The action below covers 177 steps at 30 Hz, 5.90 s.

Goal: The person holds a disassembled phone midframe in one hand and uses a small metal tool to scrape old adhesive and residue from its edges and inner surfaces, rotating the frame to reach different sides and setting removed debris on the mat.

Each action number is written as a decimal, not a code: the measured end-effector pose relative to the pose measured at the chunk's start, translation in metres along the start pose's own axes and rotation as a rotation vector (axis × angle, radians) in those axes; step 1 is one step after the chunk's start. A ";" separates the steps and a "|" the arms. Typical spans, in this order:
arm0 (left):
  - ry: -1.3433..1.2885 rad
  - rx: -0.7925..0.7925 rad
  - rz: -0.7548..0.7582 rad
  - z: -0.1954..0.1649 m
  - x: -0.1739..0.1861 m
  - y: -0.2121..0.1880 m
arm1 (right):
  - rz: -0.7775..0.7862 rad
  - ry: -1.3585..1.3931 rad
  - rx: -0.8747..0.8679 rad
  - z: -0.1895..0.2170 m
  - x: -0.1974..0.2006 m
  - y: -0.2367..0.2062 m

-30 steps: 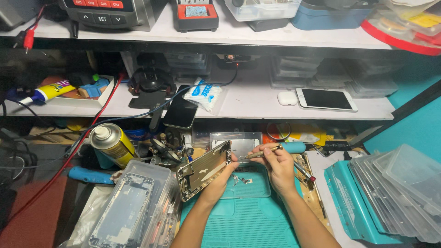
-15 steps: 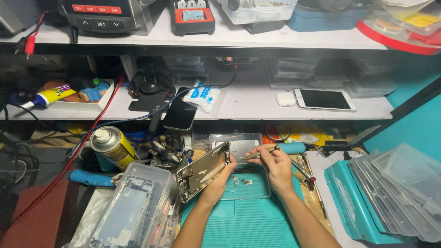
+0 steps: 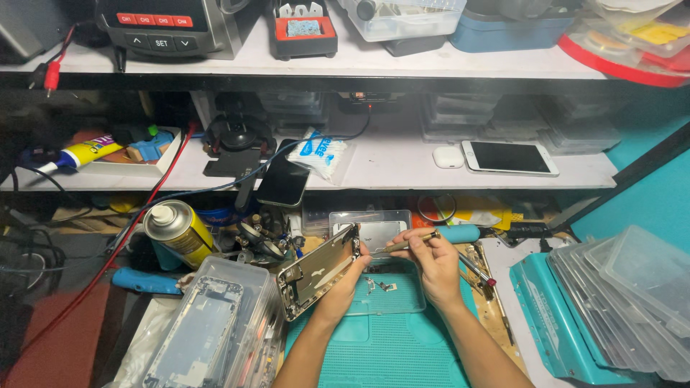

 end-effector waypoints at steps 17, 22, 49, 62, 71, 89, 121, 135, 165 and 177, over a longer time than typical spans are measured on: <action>-0.027 0.001 -0.011 -0.006 0.000 0.001 | -0.006 -0.035 0.030 0.003 -0.004 -0.002; -0.027 0.010 -0.020 0.000 0.001 0.000 | -0.004 -0.027 0.030 0.003 -0.004 -0.002; -0.275 0.075 0.088 0.021 -0.002 0.002 | 0.101 -0.340 0.383 0.040 -0.026 -0.022; -0.242 0.047 0.061 0.024 -0.004 0.000 | 0.131 -0.483 0.418 0.043 -0.041 -0.023; -0.173 0.024 0.056 0.014 -0.004 -0.001 | 0.127 -0.532 0.457 0.046 -0.045 -0.022; -0.083 -0.020 0.000 0.019 0.001 0.000 | 0.108 -0.593 0.465 0.041 -0.043 -0.023; 0.627 -0.421 -0.214 -0.021 -0.006 -0.006 | 0.171 -0.606 0.202 0.024 -0.029 -0.009; 0.598 -0.359 -0.176 -0.017 -0.005 -0.003 | 0.033 -0.363 -0.158 0.003 -0.017 -0.004; 0.580 -0.316 -0.138 -0.010 -0.003 0.000 | 0.113 -0.619 -0.101 0.010 -0.022 -0.005; 0.453 -0.273 -0.074 -0.006 -0.006 0.001 | 0.266 -0.717 0.286 0.032 -0.026 -0.001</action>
Point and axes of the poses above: each hand's wrist, its own y-axis towards the middle knuckle, its own x-axis out of the back of the hand, z = x × y, the point moved 4 cm from there along y, towards the middle knuckle, and after that the axes turned 3 degrees about y, right-handed, at the moved point
